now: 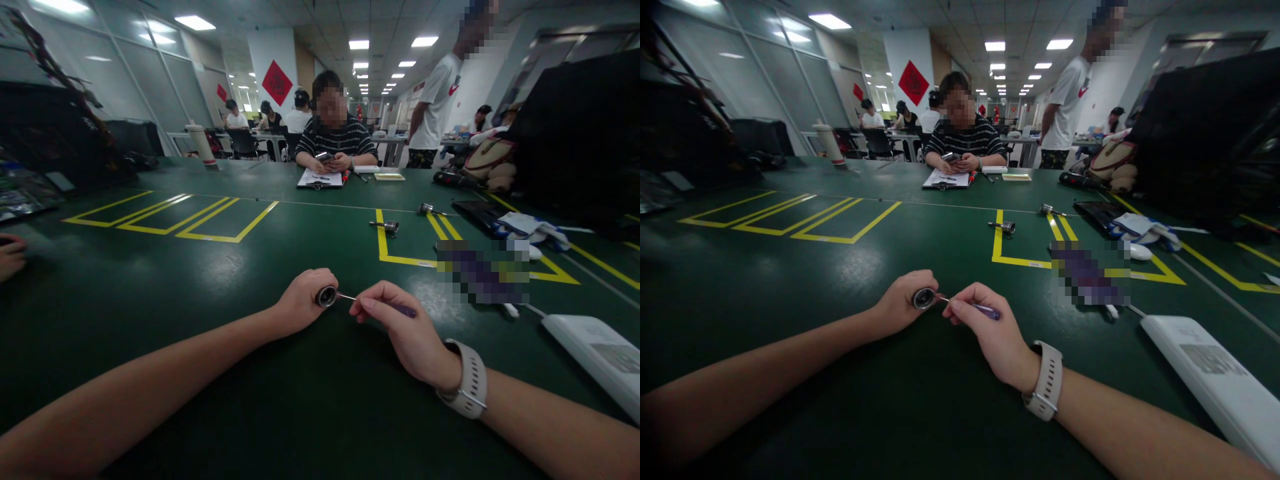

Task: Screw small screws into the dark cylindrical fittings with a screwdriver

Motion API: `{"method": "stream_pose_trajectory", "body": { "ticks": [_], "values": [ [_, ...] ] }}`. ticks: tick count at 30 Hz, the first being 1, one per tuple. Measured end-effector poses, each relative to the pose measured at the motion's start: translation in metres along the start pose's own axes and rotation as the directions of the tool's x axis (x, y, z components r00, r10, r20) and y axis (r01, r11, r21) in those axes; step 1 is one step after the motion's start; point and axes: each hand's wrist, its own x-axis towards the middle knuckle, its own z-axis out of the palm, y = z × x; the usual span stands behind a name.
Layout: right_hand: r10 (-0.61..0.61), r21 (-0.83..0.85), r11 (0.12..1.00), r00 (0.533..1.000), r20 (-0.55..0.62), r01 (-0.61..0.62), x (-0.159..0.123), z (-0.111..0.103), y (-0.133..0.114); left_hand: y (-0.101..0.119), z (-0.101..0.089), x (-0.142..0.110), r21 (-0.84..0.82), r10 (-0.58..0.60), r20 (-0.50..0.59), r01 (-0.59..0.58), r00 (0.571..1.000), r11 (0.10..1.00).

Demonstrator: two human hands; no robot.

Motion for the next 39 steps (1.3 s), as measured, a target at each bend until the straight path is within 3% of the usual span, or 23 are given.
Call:
{"method": "stream_pose_trajectory", "body": {
  "ticks": [3,6,8,11,14,18,20,23,26,29,31,34,39],
  "values": [
    [-0.122,-0.33,0.935,0.992,0.043,0.129,-0.006,0.003,-0.007,0.002,0.0,0.0,0.052,0.006,0.009,-0.006,1.0,0.999],
    [-0.135,-0.419,0.895,0.988,0.077,0.155,-0.008,0.004,-0.012,0.002,0.001,-0.001,0.087,0.021,0.026,-0.023,0.999,0.996],
    [-0.078,-0.343,0.935,0.995,0.062,0.094,-0.006,0.002,-0.012,0.001,0.001,-0.001,0.081,0.03,0.032,-0.032,0.999,0.996],
    [0.02,-0.059,0.998,0.998,0.055,-0.016,-0.001,-0.002,-0.008,-0.002,0.002,-0.002,0.033,0.041,0.017,-0.041,0.999,0.999],
    [0.107,0.208,0.971,0.992,0.06,-0.118,0.003,-0.004,-0.003,-0.003,0.002,-0.001,-0.035,0.053,0.005,-0.052,0.999,0.998],
    [0.163,0.312,0.933,0.983,0.079,-0.18,0.004,-0.002,0.0,-0.002,0.001,-0.001,-0.086,0.074,0.01,-0.073,0.997,0.994],
    [0.12,0.251,0.959,0.991,0.053,-0.13,0.002,-0.001,0.0,-0.002,0.001,-0.001,-0.07,0.059,0.01,-0.058,0.998,0.996],
    [-0.008,-0.029,1.0,1.0,0.012,0.008,-0.004,0.0,-0.003,-0.001,0.002,-0.001,-0.02,0.016,0.01,-0.016,1.0,1.0],
    [-0.118,-0.334,0.935,0.993,0.029,0.121,-0.01,0.003,-0.009,0.0,0.002,0.0,0.022,0.003,0.009,-0.003,1.0,1.0],
    [-0.118,-0.394,0.911,0.992,0.042,0.125,-0.011,0.005,-0.012,0.001,0.001,-0.001,0.04,0.019,0.007,-0.019,1.0,0.999],
    [-0.065,-0.309,0.948,0.997,0.043,0.075,-0.009,0.003,-0.011,0.0,0.001,-0.001,0.034,0.027,0.0,-0.027,1.0,0.999],
    [0.019,-0.036,0.999,0.999,0.043,-0.017,-0.004,-0.001,-0.007,-0.002,0.002,-0.002,-0.007,0.035,-0.008,-0.035,0.999,0.999],
    [0.147,0.286,0.945,0.988,0.058,-0.157,0.001,-0.002,0.0,-0.004,0.001,-0.002,-0.096,0.064,-0.005,-0.064,0.998,0.993]
  ]
}}
